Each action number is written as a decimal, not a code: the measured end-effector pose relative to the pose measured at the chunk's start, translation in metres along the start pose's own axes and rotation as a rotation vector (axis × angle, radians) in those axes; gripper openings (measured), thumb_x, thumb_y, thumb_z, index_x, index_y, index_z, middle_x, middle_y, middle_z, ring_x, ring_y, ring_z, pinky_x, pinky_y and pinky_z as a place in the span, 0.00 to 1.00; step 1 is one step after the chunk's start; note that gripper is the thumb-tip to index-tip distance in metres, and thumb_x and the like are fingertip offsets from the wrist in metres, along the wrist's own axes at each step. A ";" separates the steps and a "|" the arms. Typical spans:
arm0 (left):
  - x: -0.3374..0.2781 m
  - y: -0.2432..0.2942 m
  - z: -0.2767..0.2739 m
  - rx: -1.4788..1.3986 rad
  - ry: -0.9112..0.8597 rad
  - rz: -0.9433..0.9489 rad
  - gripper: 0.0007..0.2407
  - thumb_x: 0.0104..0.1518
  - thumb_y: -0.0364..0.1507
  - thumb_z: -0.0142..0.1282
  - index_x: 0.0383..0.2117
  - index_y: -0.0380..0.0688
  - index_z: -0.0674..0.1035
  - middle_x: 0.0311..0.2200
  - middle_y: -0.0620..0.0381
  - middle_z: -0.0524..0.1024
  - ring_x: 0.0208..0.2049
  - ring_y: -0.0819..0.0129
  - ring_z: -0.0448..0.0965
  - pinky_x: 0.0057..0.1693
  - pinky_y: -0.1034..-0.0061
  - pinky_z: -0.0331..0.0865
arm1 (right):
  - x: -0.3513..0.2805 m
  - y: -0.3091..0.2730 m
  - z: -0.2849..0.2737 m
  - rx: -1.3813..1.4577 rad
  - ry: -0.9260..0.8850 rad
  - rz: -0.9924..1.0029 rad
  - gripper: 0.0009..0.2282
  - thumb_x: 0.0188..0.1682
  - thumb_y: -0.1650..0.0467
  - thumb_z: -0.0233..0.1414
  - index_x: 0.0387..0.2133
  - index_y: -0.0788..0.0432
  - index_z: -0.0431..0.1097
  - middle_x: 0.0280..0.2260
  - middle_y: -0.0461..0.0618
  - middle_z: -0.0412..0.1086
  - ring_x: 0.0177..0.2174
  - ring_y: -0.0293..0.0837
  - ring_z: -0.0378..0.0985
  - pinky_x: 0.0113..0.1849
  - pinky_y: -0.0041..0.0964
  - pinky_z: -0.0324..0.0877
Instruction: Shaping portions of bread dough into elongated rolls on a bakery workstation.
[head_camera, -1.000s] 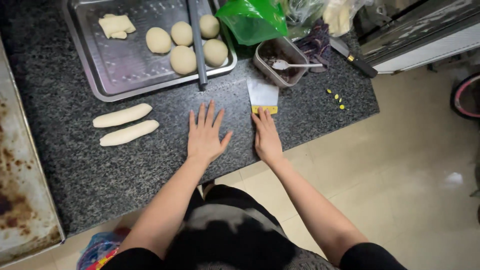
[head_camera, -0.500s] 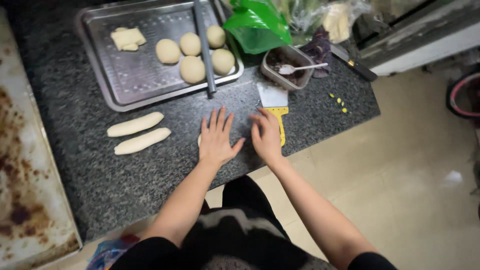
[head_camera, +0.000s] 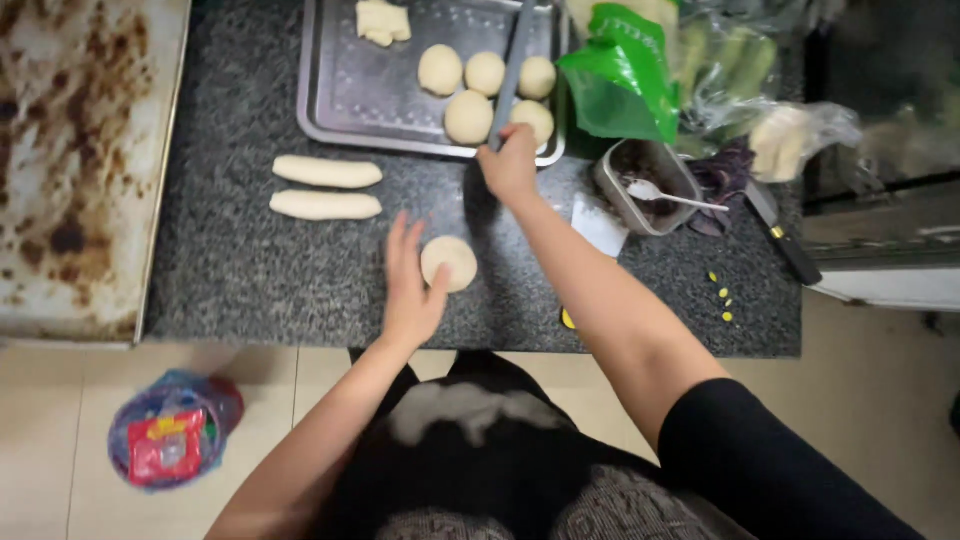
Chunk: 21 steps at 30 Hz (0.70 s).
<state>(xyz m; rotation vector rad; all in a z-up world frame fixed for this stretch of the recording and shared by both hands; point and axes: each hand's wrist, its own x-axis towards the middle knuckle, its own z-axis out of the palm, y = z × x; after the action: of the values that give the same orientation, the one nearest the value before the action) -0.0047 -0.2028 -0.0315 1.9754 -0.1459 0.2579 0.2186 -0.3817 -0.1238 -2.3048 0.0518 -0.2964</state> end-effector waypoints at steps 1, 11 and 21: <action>-0.011 0.001 -0.011 0.004 0.006 -0.013 0.29 0.62 0.29 0.55 0.68 0.32 0.58 0.72 0.32 0.47 0.74 0.40 0.47 0.75 0.56 0.45 | 0.004 -0.001 -0.002 0.002 -0.014 -0.001 0.19 0.41 0.69 0.64 0.41 0.65 0.63 0.39 0.60 0.68 0.40 0.55 0.73 0.43 0.46 0.69; 0.013 0.028 -0.098 0.471 0.219 0.015 0.23 0.66 0.29 0.53 0.67 0.38 0.63 0.72 0.37 0.50 0.74 0.39 0.47 0.77 0.45 0.38 | -0.119 -0.030 -0.115 0.185 -0.287 -0.240 0.25 0.47 0.77 0.50 0.58 0.71 0.50 0.51 0.67 0.59 0.54 0.58 0.65 0.56 0.50 0.61; 0.045 -0.040 -0.064 0.679 -0.268 0.103 0.31 0.67 0.42 0.51 0.73 0.39 0.59 0.75 0.37 0.43 0.75 0.38 0.40 0.74 0.42 0.36 | -0.139 -0.073 -0.139 -0.302 -0.585 -0.559 0.16 0.41 0.76 0.51 0.45 0.58 0.69 0.44 0.54 0.69 0.48 0.55 0.70 0.51 0.51 0.62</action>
<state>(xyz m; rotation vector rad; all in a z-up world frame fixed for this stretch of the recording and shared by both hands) 0.0402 -0.1276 -0.0305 2.6787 -0.3712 0.1103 0.0474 -0.4135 -0.0066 -2.5785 -0.9036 0.1313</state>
